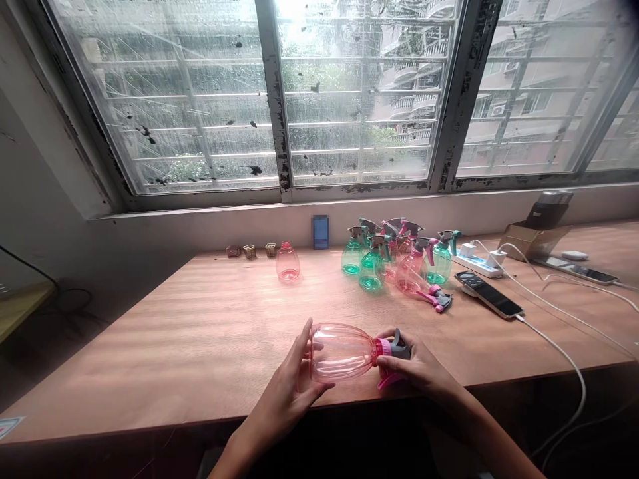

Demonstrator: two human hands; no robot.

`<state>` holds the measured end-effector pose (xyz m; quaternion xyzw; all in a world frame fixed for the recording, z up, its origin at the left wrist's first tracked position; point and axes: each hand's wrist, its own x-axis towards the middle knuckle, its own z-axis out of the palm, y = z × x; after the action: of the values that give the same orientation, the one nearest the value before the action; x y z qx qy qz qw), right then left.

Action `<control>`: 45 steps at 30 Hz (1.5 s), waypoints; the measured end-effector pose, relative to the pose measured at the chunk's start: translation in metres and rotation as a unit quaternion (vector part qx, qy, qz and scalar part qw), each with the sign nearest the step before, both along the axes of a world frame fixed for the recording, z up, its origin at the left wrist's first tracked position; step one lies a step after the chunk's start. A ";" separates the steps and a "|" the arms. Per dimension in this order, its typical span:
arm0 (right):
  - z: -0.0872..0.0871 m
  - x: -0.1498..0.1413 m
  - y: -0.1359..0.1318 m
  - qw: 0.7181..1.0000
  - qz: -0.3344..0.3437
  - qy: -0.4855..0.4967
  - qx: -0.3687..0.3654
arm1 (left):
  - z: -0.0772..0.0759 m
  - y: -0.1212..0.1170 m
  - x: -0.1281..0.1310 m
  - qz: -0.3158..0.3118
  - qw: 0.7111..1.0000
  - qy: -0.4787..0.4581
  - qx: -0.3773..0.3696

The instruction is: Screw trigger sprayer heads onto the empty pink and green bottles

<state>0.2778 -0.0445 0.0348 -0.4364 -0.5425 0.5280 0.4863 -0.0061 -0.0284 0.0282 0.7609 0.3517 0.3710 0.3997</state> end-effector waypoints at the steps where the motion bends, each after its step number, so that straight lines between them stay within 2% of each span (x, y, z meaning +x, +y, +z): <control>1: 0.000 0.000 0.000 1.000 0.000 0.003 0.001 | 0.000 0.000 0.000 0.001 1.000 -0.002 -0.003; 11: -0.001 -0.002 0.001 0.999 0.005 0.034 -0.013 | 0.004 0.000 0.002 0.003 0.999 -0.042 -0.034; 21: -0.001 0.000 0.002 1.000 -0.003 0.012 -0.012 | -0.002 0.003 0.001 0.007 1.000 -0.029 -0.001; 33: -0.002 -0.001 0.001 1.000 -0.004 0.020 -0.009 | 0.007 -0.004 0.005 0.026 0.999 -0.022 -0.002; 45: -0.003 0.000 0.002 1.000 -0.004 0.025 -0.005 | 0.006 -0.001 0.003 0.021 1.000 -0.018 -0.006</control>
<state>0.2777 -0.0425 0.0315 -0.4277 -0.5261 0.5392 0.4996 -0.0031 -0.0299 0.0345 0.7439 0.3631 0.3907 0.4027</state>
